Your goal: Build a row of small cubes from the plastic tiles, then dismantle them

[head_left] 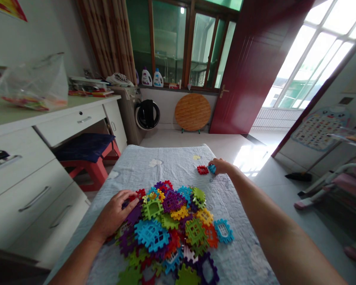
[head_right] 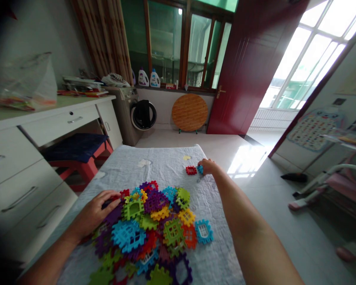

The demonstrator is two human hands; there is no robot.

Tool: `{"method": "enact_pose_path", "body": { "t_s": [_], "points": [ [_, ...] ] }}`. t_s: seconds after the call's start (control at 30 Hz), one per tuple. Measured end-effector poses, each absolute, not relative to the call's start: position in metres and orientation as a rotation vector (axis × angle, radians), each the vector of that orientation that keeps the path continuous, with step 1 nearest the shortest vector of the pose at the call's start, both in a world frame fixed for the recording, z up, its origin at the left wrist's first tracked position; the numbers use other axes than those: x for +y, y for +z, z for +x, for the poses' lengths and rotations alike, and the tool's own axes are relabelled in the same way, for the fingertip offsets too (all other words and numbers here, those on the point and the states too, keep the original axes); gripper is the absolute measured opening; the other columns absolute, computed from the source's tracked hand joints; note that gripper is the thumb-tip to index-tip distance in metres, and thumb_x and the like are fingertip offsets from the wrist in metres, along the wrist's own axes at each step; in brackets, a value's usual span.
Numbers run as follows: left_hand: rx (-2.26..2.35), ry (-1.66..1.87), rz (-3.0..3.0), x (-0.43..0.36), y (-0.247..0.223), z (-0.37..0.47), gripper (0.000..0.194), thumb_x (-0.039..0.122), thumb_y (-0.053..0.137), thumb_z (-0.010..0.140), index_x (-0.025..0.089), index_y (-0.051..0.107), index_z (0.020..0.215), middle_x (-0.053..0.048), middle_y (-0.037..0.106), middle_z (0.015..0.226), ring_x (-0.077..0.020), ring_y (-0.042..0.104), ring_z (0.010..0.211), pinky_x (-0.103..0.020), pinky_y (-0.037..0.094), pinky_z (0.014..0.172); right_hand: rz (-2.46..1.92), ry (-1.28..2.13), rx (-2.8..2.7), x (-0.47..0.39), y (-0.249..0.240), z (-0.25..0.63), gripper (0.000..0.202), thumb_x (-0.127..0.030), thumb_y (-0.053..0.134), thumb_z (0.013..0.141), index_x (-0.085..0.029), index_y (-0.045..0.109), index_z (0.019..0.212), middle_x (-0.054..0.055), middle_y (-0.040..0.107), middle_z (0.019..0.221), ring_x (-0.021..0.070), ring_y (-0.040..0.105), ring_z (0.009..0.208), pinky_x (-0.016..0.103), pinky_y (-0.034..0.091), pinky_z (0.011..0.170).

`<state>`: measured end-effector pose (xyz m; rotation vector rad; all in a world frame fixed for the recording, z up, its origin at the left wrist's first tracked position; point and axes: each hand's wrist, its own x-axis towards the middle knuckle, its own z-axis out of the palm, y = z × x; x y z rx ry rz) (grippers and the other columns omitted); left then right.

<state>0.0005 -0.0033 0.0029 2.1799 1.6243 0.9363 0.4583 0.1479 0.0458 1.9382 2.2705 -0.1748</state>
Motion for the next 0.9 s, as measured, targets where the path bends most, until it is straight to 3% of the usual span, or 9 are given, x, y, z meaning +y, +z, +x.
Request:
{"method": "enact_pose_path", "body": {
  "t_s": [0.2,0.9],
  "points": [
    [1.637,0.905,2.192,-0.003,0.002,-0.001,0.04,0.057,0.05,0.084,0.023,0.068,0.097,-0.006,0.067,0.107,-0.0226,0.062,0.103,-0.035,0.05,0.093,1.871,-0.156,2.312,0.15,0.046,0.46,0.062,-0.013,0.077,0.054,-0.025,0.067,0.114,0.007,0.064,0.113,0.0239,0.062,0.096,0.03,0.046,0.085],
    [1.624,0.92,2.194,-0.003,0.001,-0.001,0.039,0.056,0.05,0.085,0.023,0.067,0.096,-0.005,0.067,0.104,-0.0222,0.063,0.101,-0.035,0.05,0.092,1.73,-0.131,2.324,0.16,0.04,0.465,0.065,-0.015,0.075,0.059,-0.02,0.063,0.122,0.014,0.063,0.115,0.026,0.063,0.095,0.029,0.048,0.081]
  ]
}}
